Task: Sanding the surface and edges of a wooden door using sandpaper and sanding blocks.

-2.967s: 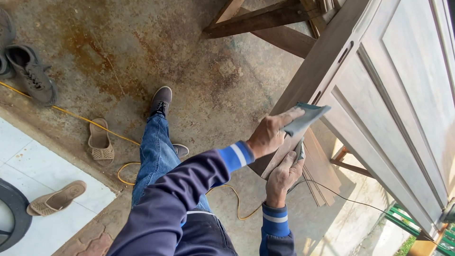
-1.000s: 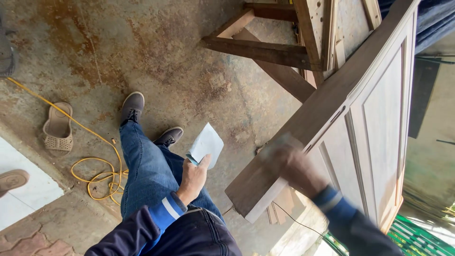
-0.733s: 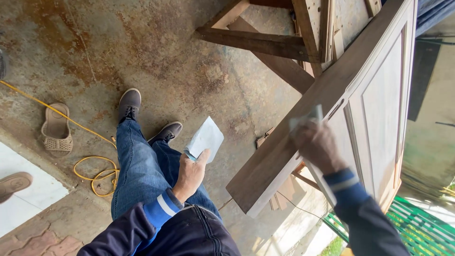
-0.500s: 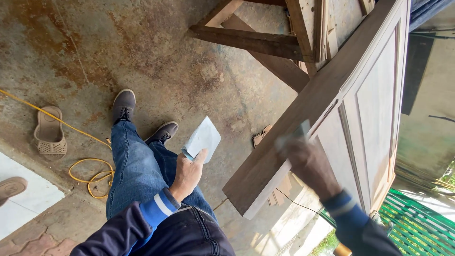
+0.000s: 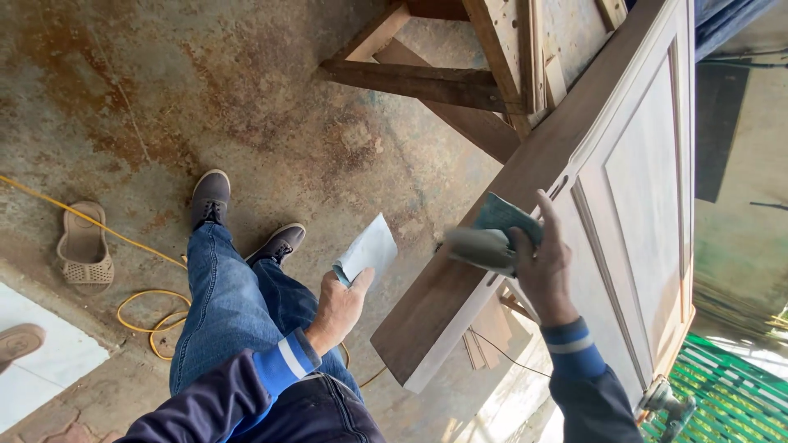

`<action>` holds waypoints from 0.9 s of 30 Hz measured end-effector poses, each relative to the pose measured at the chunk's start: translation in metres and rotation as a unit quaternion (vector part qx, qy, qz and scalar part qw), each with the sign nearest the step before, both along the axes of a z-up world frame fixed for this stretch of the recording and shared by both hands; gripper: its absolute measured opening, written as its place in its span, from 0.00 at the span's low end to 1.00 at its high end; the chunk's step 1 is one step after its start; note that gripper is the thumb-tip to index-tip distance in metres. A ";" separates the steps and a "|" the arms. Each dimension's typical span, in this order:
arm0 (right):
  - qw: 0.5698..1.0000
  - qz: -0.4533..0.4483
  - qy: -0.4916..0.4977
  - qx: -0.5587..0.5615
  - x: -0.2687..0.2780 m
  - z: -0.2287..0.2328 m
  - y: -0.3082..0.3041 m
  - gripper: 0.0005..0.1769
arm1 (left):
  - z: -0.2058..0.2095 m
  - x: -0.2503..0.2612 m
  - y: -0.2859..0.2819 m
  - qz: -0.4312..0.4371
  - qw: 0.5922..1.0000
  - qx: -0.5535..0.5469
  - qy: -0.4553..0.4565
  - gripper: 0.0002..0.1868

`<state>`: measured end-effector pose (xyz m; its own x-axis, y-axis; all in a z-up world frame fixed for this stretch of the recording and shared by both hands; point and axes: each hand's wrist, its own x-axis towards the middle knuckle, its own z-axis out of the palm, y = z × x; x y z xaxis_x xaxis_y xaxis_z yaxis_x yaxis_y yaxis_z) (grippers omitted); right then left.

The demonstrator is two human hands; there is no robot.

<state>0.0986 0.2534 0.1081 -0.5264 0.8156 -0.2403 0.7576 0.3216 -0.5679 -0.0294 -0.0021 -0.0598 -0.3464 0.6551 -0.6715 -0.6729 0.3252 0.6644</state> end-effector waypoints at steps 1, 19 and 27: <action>0.986 0.092 -0.078 0.118 -0.007 0.000 -0.002 0.24 | -0.002 0.000 0.000 0.005 1.000 0.003 0.001 0.14; 0.807 0.477 -0.290 0.193 0.002 -0.017 0.017 0.30 | -0.009 -0.009 0.002 0.022 1.000 -0.011 0.005 0.15; 0.705 0.472 -0.471 0.241 -0.009 0.001 0.015 0.25 | -0.007 -0.008 0.012 0.000 1.000 0.007 -0.009 0.15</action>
<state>0.0895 0.2683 0.1088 -0.6819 0.3149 -0.6602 0.0444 0.9187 0.3924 -0.0372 0.0095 -0.0665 -0.3356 0.6638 -0.6684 -0.6844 0.3157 0.6572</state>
